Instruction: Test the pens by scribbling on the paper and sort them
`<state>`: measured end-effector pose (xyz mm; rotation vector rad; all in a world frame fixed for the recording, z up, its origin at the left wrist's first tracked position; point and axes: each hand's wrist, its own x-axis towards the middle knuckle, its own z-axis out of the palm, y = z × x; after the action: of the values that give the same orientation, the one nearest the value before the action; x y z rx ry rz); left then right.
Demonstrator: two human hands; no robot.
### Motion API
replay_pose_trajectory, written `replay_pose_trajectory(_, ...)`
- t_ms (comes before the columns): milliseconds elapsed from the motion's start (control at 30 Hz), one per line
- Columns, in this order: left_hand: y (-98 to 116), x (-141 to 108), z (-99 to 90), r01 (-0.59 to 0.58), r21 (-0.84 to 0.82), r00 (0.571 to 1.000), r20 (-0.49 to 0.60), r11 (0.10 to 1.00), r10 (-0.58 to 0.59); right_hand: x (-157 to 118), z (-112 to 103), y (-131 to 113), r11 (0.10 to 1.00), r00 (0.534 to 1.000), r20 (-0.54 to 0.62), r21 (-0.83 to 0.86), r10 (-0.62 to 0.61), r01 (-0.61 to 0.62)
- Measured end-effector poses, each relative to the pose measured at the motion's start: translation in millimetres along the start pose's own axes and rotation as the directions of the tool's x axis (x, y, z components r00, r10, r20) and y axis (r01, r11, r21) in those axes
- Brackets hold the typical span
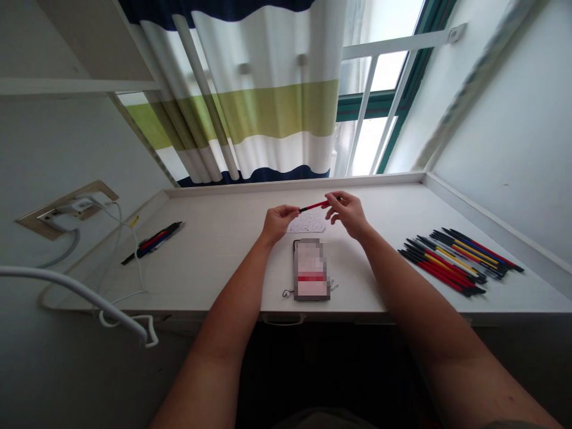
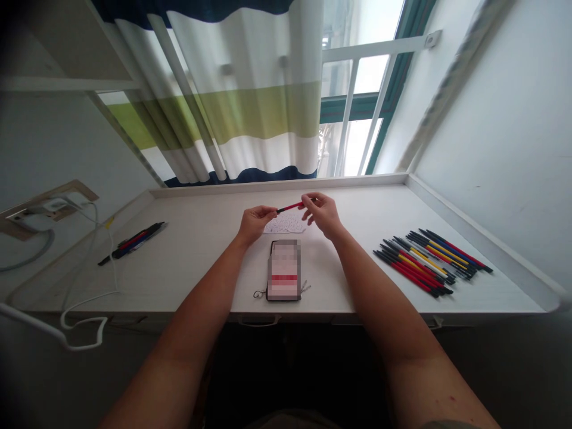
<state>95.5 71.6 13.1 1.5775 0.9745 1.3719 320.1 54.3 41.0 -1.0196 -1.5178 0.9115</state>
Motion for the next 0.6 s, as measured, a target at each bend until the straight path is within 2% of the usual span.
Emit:
replay_pose_trajectory(67, 1, -2, 7.2, 0.011, -0.028, 1.000, 0.001, 1.000, -0.011, 2, 6, -2, 0.963, 1.000, -0.030, 0.268, 0.008, 0.000)
replay_pose_trajectory(167, 5, -7, 18.3, -0.005, 0.070, 0.997, 0.075, 0.998, 0.000, 3, 16, -7, 0.897, 0.997, -0.028, 0.440, 0.066, -0.047)
replay_pose_trajectory(267, 8, -10, 20.4, -0.058, 0.228, 0.997, 0.058, 0.972, 0.046, 4, 13, -11, 0.913, 0.993, -0.073, 0.403, 0.097, -0.059)
replay_pose_trajectory(367, 5, -6, 11.4, -0.028, 0.345, 1.000, 0.000, 0.938, 0.030, 3, -2, -13, 0.959, 0.987, -0.145, 0.283, 0.063, -0.019)
replay_pose_trajectory(500, -4, -2, 0.4, 0.055, 0.370, 0.998, -0.051, 0.927, -0.039, 1, -16, -11, 0.968, 0.985, -0.173, 0.247, 0.015, 0.029)
replay_pose_trajectory(600, -7, -1, 0.1, 0.057, 0.371, 0.998, -0.052, 0.927, -0.040, 2, -16, -8, 0.968, 0.984, -0.180, 0.251, 0.017, 0.029)
